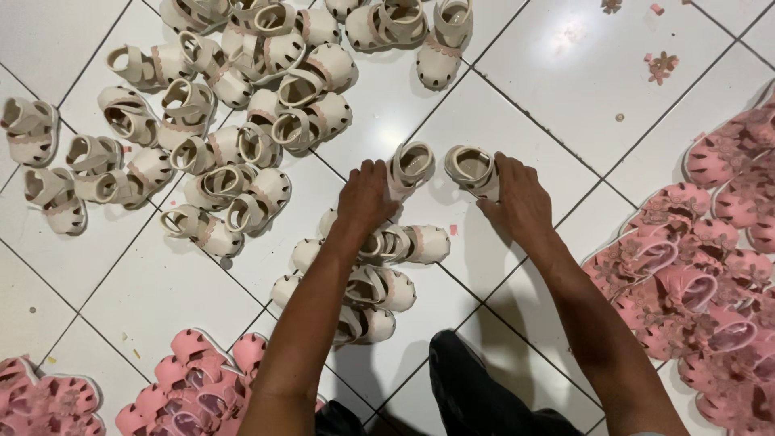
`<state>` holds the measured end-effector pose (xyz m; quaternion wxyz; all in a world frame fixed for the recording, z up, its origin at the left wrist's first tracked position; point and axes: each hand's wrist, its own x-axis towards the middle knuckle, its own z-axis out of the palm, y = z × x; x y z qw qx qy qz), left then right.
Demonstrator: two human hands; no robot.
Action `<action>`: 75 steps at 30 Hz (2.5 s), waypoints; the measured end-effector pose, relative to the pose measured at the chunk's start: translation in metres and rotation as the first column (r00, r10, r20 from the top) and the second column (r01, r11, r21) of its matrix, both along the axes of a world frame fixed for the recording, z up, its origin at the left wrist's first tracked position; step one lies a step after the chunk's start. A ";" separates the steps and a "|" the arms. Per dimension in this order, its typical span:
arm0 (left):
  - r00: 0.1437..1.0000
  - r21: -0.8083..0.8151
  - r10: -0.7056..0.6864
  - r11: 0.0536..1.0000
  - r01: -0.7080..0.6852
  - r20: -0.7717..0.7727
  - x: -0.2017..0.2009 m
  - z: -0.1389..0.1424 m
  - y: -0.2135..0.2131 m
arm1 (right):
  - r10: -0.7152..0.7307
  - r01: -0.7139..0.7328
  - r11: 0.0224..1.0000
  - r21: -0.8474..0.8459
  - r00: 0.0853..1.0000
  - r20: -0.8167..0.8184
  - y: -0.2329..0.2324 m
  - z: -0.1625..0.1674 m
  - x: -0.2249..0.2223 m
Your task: The person sits on a tiled floor and arranges numerous white and pink sandals into neat rows. They pick up individual sandals, pair them, and place them in organized lines. A second person is visible nearby, also working with footwear.
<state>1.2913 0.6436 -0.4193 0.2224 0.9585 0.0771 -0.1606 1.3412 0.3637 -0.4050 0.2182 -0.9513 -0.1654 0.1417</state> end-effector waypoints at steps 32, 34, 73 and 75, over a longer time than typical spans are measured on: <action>0.958 -0.209 -0.185 0.950 0.231 0.217 -0.031 -0.004 0.081 | 0.431 -0.395 0.876 0.278 0.899 -0.079 0.056 0.000 -0.009; 0.976 -0.198 -0.139 0.965 0.172 0.168 -0.038 -0.007 0.090 | 0.344 -0.285 0.924 0.256 0.911 -0.228 0.059 -0.003 0.006; 0.718 0.494 -0.564 0.798 0.346 0.408 0.101 -0.020 -0.067 | -0.250 0.236 0.949 0.210 0.967 0.046 -0.029 -0.006 0.014; 0.808 0.395 -0.542 0.812 0.430 0.234 0.111 -0.027 -0.069 | -0.241 0.218 0.947 0.235 0.968 0.074 -0.038 -0.013 0.007</action>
